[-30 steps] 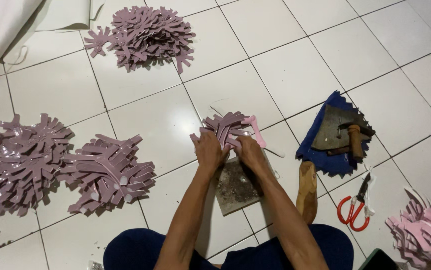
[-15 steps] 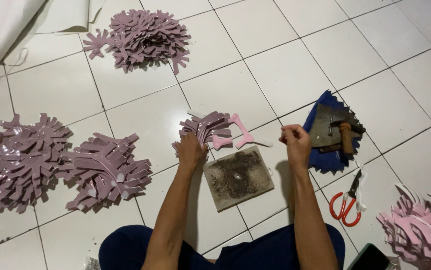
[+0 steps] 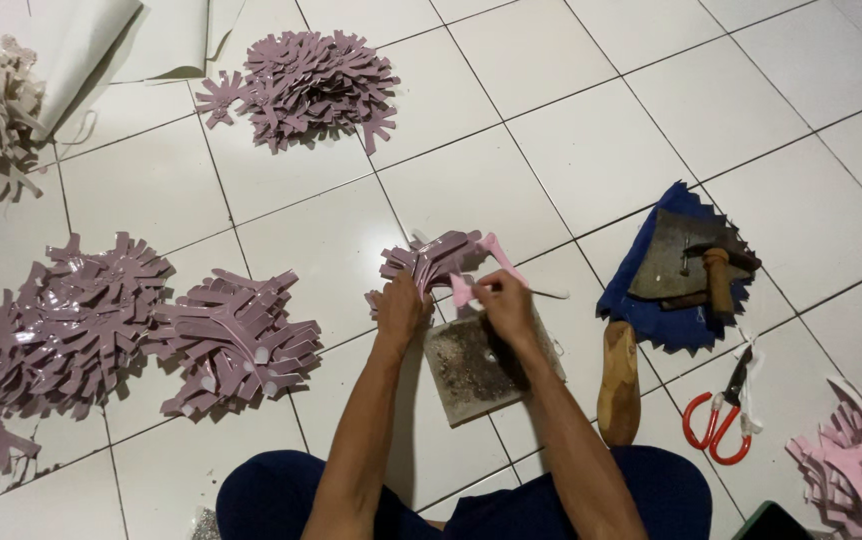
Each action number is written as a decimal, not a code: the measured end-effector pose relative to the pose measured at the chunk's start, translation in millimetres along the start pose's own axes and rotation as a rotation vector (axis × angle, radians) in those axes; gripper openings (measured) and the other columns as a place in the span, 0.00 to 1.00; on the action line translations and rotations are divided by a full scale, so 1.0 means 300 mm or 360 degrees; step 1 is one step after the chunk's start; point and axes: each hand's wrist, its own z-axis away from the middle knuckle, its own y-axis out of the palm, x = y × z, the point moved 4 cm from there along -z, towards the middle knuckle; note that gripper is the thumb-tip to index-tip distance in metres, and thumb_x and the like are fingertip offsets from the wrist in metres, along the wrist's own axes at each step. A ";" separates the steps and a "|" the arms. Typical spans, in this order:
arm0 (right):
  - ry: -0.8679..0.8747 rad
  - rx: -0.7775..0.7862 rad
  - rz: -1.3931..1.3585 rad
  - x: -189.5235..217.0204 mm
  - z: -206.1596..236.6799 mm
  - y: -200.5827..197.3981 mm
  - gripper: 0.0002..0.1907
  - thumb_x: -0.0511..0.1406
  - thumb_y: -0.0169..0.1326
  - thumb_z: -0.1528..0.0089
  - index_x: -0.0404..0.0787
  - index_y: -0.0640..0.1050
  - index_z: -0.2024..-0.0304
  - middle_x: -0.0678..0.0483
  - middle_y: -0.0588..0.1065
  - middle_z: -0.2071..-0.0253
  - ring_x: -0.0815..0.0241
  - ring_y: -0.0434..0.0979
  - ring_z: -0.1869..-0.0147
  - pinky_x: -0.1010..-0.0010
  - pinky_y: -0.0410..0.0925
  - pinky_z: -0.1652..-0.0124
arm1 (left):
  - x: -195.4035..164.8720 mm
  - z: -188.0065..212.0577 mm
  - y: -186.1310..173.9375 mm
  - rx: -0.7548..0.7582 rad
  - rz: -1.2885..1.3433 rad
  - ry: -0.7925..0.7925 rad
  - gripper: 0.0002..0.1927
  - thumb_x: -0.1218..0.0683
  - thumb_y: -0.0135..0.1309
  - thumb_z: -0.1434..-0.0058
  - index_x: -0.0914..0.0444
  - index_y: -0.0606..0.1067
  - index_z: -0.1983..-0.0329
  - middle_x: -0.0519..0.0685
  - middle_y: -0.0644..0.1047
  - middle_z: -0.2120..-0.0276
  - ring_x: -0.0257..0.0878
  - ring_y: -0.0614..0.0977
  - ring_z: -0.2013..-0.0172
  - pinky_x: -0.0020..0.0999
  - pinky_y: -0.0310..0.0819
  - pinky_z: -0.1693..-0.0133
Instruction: The person sits on the floor sanding the edges of pink and purple flower-shaped shoe components one at a time, rubbing each piece against a sanding block and using a wooden shoe last to press and shape them. Finished pieces are set into piles, and the person trims a component with scissors near the end.
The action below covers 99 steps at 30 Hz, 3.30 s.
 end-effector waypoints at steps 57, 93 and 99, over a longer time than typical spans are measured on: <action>-0.0710 -0.0386 0.0616 0.018 -0.181 0.120 0.27 0.36 0.66 0.48 0.34 0.72 0.49 0.39 0.76 0.57 0.40 0.79 0.57 0.56 0.72 0.60 | -0.043 -0.023 0.042 -0.0119 0.0421 -0.0031 0.30 0.43 0.70 0.51 0.65 0.74 0.54 0.58 0.78 0.57 0.57 0.76 0.49 0.57 0.66 0.52; -0.0240 0.0664 0.0170 -0.270 0.748 -0.045 0.24 0.43 0.66 0.42 0.37 0.77 0.50 0.44 0.82 0.61 0.56 0.84 0.59 0.66 0.73 0.61 | 0.069 0.660 -0.139 -0.0089 0.1046 -0.0194 0.15 0.51 0.59 0.32 0.70 0.75 0.62 0.52 0.74 0.73 0.47 0.78 0.70 0.42 0.74 0.62; 0.0069 0.0699 0.0027 -0.332 0.793 -0.066 0.24 0.43 0.58 0.39 0.41 0.78 0.43 0.45 0.84 0.59 0.55 0.87 0.58 0.64 0.76 0.59 | 0.019 0.822 -0.160 -0.0149 0.1191 0.0174 0.12 0.58 0.59 0.40 0.69 0.75 0.56 0.57 0.74 0.75 0.49 0.79 0.73 0.40 0.76 0.63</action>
